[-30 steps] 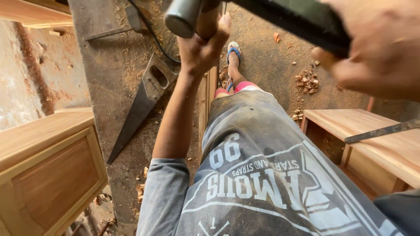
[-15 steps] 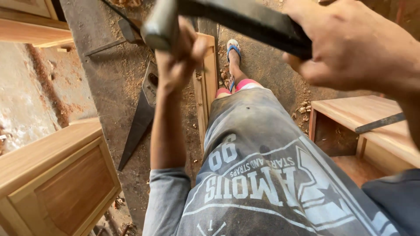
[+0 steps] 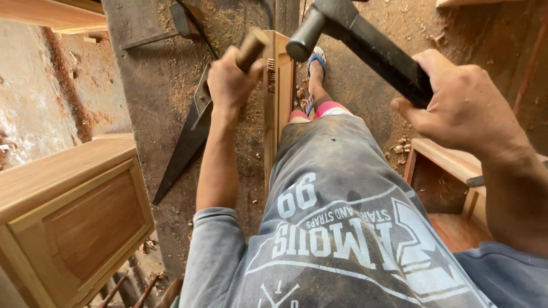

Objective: The person is using a chisel and a hammer to carve out a recessed area on a wooden cabinet door.

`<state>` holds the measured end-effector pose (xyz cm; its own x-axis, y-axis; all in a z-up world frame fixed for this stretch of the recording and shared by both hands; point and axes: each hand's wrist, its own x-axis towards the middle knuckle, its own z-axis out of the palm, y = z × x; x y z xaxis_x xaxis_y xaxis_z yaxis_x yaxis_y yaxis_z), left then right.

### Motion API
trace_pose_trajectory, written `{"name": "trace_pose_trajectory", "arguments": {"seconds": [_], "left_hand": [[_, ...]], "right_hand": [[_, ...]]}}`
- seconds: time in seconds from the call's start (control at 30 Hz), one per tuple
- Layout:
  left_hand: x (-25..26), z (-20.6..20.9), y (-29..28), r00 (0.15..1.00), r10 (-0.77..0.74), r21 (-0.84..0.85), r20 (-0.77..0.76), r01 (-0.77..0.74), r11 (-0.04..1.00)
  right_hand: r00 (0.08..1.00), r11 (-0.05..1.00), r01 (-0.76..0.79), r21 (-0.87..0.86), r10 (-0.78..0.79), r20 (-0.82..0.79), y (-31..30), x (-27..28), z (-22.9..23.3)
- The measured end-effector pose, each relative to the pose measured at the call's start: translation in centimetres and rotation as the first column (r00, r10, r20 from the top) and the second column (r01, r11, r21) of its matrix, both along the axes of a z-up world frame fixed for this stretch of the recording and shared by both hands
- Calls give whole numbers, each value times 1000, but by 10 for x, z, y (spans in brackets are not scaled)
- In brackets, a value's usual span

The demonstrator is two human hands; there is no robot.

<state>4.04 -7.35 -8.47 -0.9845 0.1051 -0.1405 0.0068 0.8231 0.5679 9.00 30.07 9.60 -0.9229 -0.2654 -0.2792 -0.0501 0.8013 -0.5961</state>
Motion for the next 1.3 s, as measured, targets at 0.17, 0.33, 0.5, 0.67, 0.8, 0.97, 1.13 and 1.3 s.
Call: {"name": "trace_pose_trajectory", "arguments": {"seconds": [0.17,0.33,0.5,0.67,0.8,0.97,1.13,1.3], "left_hand": [[-9,60,8,937,191,451,-294,-40,892],[4,101,26,939,212,890,-270,159,428],[19,86,39,950,193,902,-247,152,405],[24,92,43,957,182,875,-225,116,471],[21,91,43,956,151,856,-252,147,495],[20,89,44,961,126,847,-246,150,511],[16,93,48,955,124,851,-268,174,495],[4,84,51,956,91,828,-278,190,528]], "right_hand": [[1000,1000,9,21,-9,-3,-8,11,14],[998,997,21,-68,-25,-54,-20,17,35],[993,999,10,-51,-16,-117,-31,23,59],[986,1000,4,-4,-5,-168,-37,29,76],[977,1000,-11,-12,8,-214,-35,33,81],[967,999,-35,-4,33,-251,-34,35,86],[957,991,-64,-122,26,-289,-14,36,74],[983,995,-90,36,95,-159,-2,17,79]]}}
